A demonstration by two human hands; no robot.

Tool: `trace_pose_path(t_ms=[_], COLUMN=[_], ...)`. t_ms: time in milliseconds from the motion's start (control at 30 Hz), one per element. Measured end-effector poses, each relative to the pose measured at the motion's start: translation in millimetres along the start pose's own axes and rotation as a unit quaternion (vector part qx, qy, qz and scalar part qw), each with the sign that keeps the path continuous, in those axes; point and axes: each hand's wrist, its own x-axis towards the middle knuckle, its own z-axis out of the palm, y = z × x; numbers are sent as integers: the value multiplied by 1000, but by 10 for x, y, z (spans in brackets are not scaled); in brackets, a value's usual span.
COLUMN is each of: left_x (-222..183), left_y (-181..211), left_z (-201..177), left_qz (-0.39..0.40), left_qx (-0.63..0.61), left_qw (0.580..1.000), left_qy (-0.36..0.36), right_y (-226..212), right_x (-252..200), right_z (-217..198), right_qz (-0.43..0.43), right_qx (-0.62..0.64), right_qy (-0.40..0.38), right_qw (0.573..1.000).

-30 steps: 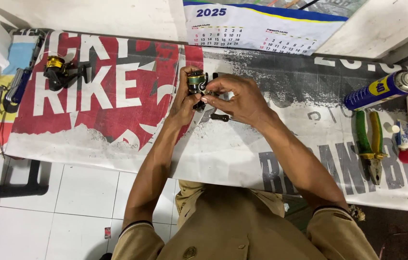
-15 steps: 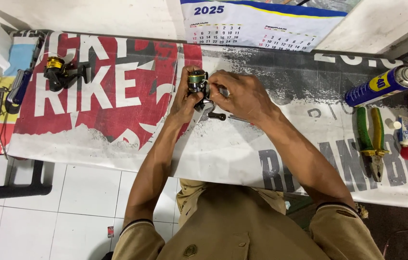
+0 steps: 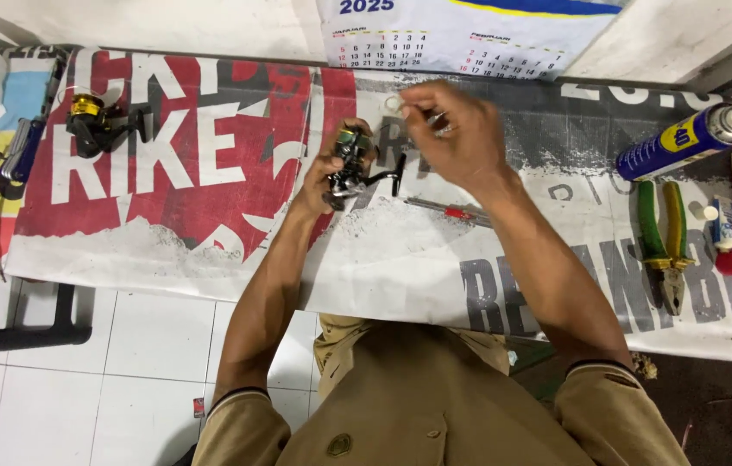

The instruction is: Disassembling a fishing reel by removing screws and separating the spool and handle from the body.

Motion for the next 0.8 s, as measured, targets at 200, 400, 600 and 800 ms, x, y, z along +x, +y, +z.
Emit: trace_pose_path(t_ms=[200,400,600,800], left_x=[-125,-38,-7,-20], left_y=[-128,104,178,215], left_z=[-350,-304,-327,-296], left_qz=[5,102,199,195], left_qx=[-127,-25,19,110], left_qw=[987,990,970,965], left_qy=[96,93,140,135], right_y=[259,535,491,431], right_x=[-267,-558,-570,-654], right_z=[-111,167,472,358], right_qz=[161,178,173,77], right_qx=[45,11,20,-37], right_qy=[-53,-182,-218,-212], right_qw=[984,967,960,973])
